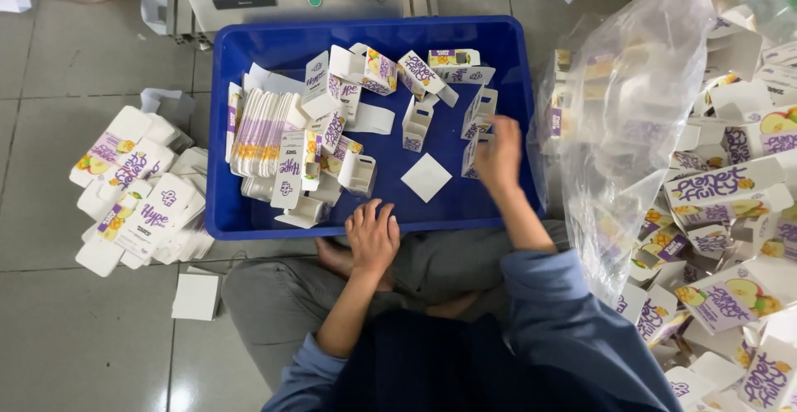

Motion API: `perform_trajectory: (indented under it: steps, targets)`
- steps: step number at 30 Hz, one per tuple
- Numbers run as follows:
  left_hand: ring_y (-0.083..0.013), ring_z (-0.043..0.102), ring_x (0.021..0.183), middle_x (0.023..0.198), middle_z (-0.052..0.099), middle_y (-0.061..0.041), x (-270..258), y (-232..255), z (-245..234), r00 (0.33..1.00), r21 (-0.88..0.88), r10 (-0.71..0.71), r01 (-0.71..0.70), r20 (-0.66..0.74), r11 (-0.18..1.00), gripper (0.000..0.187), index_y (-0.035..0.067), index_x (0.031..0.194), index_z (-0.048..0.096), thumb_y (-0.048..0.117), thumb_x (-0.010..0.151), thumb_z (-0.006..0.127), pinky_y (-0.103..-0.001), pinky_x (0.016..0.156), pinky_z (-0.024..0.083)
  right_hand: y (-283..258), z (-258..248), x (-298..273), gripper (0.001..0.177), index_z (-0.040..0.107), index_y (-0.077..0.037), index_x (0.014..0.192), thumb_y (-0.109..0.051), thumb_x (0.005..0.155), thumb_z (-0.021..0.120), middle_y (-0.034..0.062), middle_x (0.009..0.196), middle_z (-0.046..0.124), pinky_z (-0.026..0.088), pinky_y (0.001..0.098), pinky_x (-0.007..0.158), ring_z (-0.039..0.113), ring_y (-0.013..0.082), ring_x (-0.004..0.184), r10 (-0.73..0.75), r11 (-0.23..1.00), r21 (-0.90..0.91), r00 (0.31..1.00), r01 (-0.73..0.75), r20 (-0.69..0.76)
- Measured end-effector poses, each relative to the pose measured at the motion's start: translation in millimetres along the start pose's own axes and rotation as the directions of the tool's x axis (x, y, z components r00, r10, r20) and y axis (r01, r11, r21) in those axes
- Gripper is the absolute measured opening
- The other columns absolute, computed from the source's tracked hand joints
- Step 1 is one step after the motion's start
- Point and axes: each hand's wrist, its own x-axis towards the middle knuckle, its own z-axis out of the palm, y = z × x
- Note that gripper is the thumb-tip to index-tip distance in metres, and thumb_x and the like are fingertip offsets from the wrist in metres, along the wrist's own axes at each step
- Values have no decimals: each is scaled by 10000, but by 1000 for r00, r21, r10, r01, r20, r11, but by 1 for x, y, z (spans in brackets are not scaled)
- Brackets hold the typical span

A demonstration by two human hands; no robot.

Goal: Folding flat cardboard templates into boxes, inserting small items, and organizing them in a bin.

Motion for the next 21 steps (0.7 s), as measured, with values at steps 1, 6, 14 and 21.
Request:
perform_trajectory:
  steps: [1, 6, 14, 21]
  targets:
    - [-229, 579, 1059, 1153, 617, -15, 1, 1, 1, 1000, 0, -6, 6, -1, 1000, 351, 232, 1088, 700, 372, 1035, 383, -394, 833, 404, 24, -5, -1, 668, 628, -98, 1236, 196, 636, 630, 124, 1178, 562, 462, 469, 977, 568, 386, 1142, -3, 1000, 0, 1000, 3, 5]
    - [-251, 603, 1008, 1126, 645, -41, -3, 0, 6, 1000, 8, -11, 12, -17, 1000, 328, 214, 1048, 728, 353, 1014, 434, -412, 830, 422, 84, -2, 19, 422, 729, -151, 1218, 56, 854, 677, 105, 1178, 616, 587, 415, 867, 704, 347, 1021, 260, 963, -125, 948, -240, 185]
    - [-276, 599, 1018, 1125, 663, -77, -1, -1, 0, 997, -33, -14, 16, 71, 999, 358, 192, 1079, 725, 377, 1028, 423, -421, 835, 393, 158, 71, 22, 278, 797, -304, 1131, -164, 897, 742, 127, 1097, 762, 611, 459, 800, 727, 359, 1025, 489, 863, -293, 826, -412, 281]
    - [-276, 598, 1030, 1138, 652, -52, -8, -7, 18, 1000, -5, -15, 16, 27, 1000, 346, 217, 1049, 731, 386, 1006, 432, -425, 842, 426, 84, 37, 39, 388, 767, -119, 1141, -25, 765, 741, 266, 1263, 560, 565, 569, 896, 646, 521, 1094, 138, 955, -277, 987, -109, 88]
